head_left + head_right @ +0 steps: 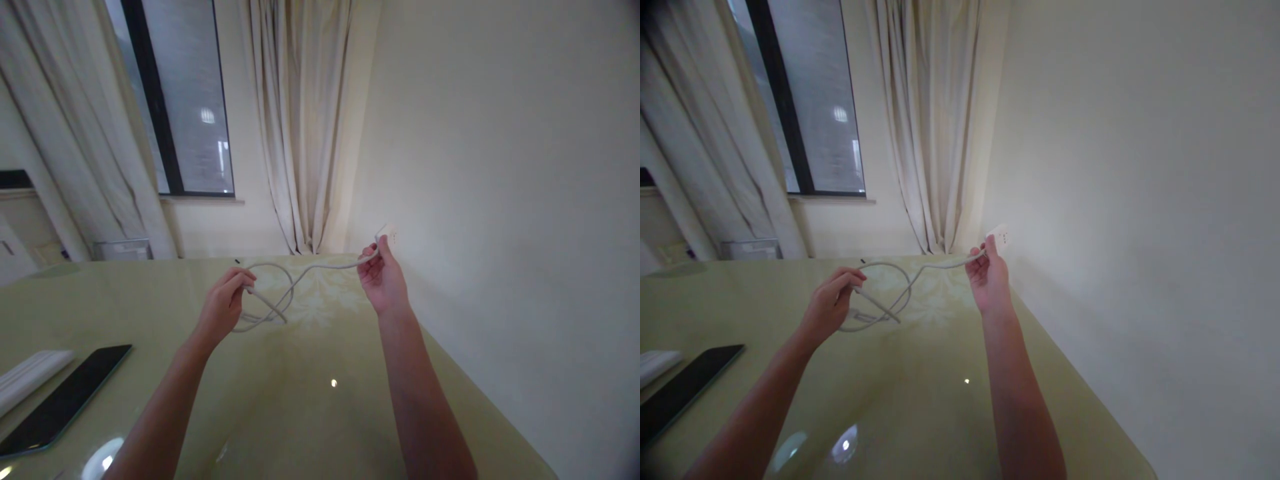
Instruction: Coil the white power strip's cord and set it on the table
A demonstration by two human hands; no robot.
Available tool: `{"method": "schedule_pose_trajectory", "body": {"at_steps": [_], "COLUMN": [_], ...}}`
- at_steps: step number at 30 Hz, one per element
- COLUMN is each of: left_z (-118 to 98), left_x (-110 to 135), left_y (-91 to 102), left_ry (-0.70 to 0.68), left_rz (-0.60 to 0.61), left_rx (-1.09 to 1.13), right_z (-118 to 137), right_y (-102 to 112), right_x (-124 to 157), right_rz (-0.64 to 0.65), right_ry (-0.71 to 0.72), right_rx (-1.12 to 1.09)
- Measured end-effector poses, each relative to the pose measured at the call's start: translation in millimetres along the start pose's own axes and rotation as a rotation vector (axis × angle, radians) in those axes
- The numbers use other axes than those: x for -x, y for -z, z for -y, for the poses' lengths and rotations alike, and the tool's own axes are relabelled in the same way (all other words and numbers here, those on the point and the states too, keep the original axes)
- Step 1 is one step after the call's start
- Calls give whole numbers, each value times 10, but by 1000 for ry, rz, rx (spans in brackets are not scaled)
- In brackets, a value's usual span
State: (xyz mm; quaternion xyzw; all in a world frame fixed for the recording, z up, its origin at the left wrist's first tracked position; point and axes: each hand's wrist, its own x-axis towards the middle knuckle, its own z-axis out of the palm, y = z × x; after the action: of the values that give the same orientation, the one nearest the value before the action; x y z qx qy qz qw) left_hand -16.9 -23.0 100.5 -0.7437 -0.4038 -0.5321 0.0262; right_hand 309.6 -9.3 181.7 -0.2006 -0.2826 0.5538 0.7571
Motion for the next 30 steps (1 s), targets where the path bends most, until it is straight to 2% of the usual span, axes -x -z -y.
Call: {"method": "schedule_pose_trajectory", "body": {"at_steps": [3, 8, 12, 17, 22, 24, 27, 30], "left_z": [-115, -305, -400, -512, -653, -702, -739, -737], "left_x": [-54, -108, -115, -107, -113, -122, -140, -163], "left_y": [53, 88, 54, 23, 49, 75, 111, 135], "left_ry": [-23, -36, -60, -178, -185, -204, -215, -175], "left_rz": [-92, -97, -153, -58, -211, -255, -252, -237], "left_rx": [24, 56, 64, 21, 84, 140, 188, 181], "right_z": [35, 33, -51, -261, -473, -545, -607, -568], "right_y": [28, 63, 16, -93, -94, -62, -31, -53], "right_x": [-7, 15, 76, 155, 186, 191, 206, 234], "right_rz": [-40, -92, 4, 165, 274, 292, 262, 207], "right_ry": [44, 186, 224, 202, 251, 319, 425, 473], "right_rx": [4, 226, 407, 549, 706, 842, 1077, 1135]}}
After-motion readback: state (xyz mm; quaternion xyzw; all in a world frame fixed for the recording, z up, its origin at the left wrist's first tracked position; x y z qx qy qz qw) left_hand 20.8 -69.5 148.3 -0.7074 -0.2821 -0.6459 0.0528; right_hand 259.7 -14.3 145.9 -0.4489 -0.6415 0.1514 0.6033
